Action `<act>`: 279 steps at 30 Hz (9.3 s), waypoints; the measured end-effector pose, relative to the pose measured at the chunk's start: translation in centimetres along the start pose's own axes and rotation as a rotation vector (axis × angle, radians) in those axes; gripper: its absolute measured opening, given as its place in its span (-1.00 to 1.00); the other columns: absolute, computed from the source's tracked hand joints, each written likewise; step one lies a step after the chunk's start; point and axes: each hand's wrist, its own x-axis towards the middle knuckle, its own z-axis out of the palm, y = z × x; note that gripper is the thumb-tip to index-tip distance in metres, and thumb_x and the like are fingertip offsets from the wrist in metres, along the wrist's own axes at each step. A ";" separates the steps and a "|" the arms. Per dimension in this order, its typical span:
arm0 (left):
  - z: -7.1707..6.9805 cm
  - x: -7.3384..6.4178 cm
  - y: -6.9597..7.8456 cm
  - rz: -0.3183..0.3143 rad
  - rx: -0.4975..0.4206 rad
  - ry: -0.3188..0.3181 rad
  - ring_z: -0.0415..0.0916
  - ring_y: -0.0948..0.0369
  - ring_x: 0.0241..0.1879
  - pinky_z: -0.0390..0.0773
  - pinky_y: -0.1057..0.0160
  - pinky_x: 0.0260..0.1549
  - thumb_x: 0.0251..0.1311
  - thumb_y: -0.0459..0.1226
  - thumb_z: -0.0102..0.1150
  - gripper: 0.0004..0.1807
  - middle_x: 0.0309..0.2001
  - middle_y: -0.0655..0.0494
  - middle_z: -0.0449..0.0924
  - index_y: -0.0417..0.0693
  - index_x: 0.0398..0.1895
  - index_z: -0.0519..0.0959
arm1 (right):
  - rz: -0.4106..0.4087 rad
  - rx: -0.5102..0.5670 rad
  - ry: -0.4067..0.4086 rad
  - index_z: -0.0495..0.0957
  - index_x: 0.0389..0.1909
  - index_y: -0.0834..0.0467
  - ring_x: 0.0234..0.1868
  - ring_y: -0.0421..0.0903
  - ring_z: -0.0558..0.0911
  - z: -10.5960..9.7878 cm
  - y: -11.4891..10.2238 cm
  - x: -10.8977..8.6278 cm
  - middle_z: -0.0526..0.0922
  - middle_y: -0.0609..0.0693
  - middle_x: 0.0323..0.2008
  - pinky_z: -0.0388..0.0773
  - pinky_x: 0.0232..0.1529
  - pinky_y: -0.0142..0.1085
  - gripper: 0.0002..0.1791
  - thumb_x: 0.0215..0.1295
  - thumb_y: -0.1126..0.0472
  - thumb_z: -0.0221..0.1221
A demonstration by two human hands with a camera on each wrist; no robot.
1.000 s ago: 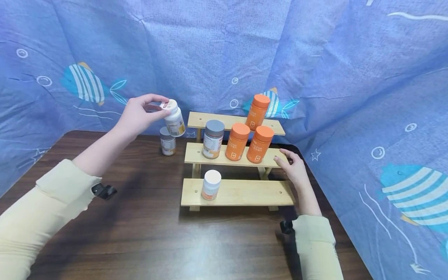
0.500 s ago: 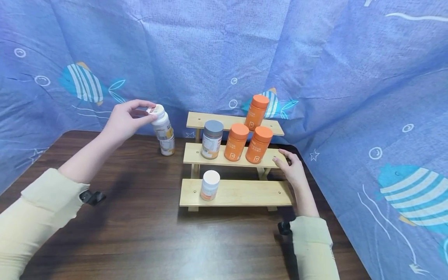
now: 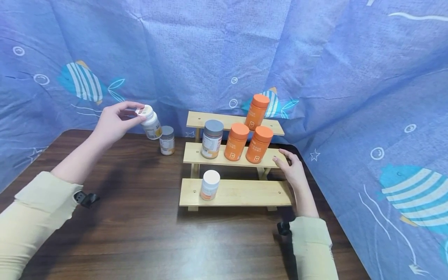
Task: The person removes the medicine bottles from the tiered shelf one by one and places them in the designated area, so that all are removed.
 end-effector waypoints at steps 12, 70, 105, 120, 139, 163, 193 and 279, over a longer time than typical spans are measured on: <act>0.0 0.5 -2.7 -0.034 0.020 0.050 0.55 0.07 -0.01 0.44 0.55 -0.36 0.13 -0.05 0.27 -0.55 0.07 -0.04 0.56 -0.02 0.07 0.57 | 0.027 0.032 0.001 0.27 0.33 0.24 0.08 -0.07 0.32 -0.1 -1.9 -0.8 0.31 0.25 0.29 0.24 -0.12 -0.59 -0.35 0.30 0.04 0.15; 4.1 1.1 -11.3 -0.072 0.100 0.075 0.44 -0.13 0.09 0.38 -0.06 0.03 0.19 -0.22 0.22 -0.56 0.09 -0.24 0.52 -0.17 0.13 0.50 | 0.021 0.049 0.004 0.27 0.33 0.25 -0.26 -0.32 0.37 0.1 -2.9 -1.5 0.28 0.25 0.30 0.41 -0.39 -0.49 -0.38 0.31 0.09 0.14; 0.3 1.2 -2.3 -0.164 -0.003 -0.090 0.18 -0.08 0.31 0.24 -0.13 0.21 0.23 -0.04 0.16 -0.41 0.26 -0.16 0.36 -0.12 0.26 0.38 | 0.014 0.015 -0.028 0.22 0.35 0.24 -0.07 -0.07 0.36 0.1 -3.4 -1.7 0.22 0.29 0.33 0.43 -0.34 -0.42 -0.36 0.34 0.04 0.10; 0.5 1.7 2.5 -0.156 -0.026 -0.146 0.22 -0.03 0.29 0.29 -0.06 0.21 0.23 -0.06 0.16 -0.40 0.28 -0.09 0.35 -0.05 0.31 0.34 | 0.030 -0.007 -0.014 0.23 0.38 0.08 0.17 0.05 0.30 0.2 0.2 0.0 0.20 0.16 0.38 0.32 -0.18 -0.43 -0.29 0.29 -0.15 0.10; 2.3 2.4 8.1 -0.054 -0.077 -0.198 0.28 0.07 0.22 0.33 0.03 0.17 0.21 -0.10 0.20 -0.45 0.27 0.03 0.39 0.01 0.27 0.38 | 0.024 -0.030 0.008 0.25 0.37 0.09 -0.01 -0.04 0.34 0.1 0.3 -0.5 0.32 0.16 0.26 0.31 -0.21 -0.45 -0.31 0.30 -0.14 0.10; 7.1 3.6 14.5 0.108 -0.045 -0.305 0.15 0.19 0.34 0.24 0.09 0.26 0.18 -0.04 0.22 -0.45 0.29 0.25 0.35 0.24 0.26 0.38 | -0.009 -0.057 -0.012 0.24 0.37 0.13 0.11 0.02 0.34 -0.3 -0.4 -1.3 0.28 0.20 0.32 0.28 -0.16 -0.48 -0.34 0.32 -0.06 0.10; 16.2 6.8 18.2 0.287 -0.074 -0.417 0.11 0.34 0.35 0.16 0.25 0.30 0.18 -0.10 0.23 -0.39 0.31 0.28 0.31 0.13 0.31 0.33 | -0.030 -0.026 -0.018 0.26 0.32 0.30 -0.07 0.01 0.36 -0.3 -3.0 -2.4 0.32 0.32 0.24 0.33 -0.32 -0.55 -0.39 0.34 0.09 0.10; 16.5 6.1 16.7 0.410 -0.140 -0.024 0.42 0.22 0.02 0.43 0.41 -0.03 0.08 -0.23 0.33 -0.52 0.08 0.08 0.44 -0.04 0.12 0.49 | -0.017 -0.080 -0.009 0.25 0.37 0.07 -0.12 -0.08 0.39 0.0 0.2 -1.4 0.26 0.15 0.32 0.38 -0.29 -0.44 -0.31 0.32 -0.18 0.05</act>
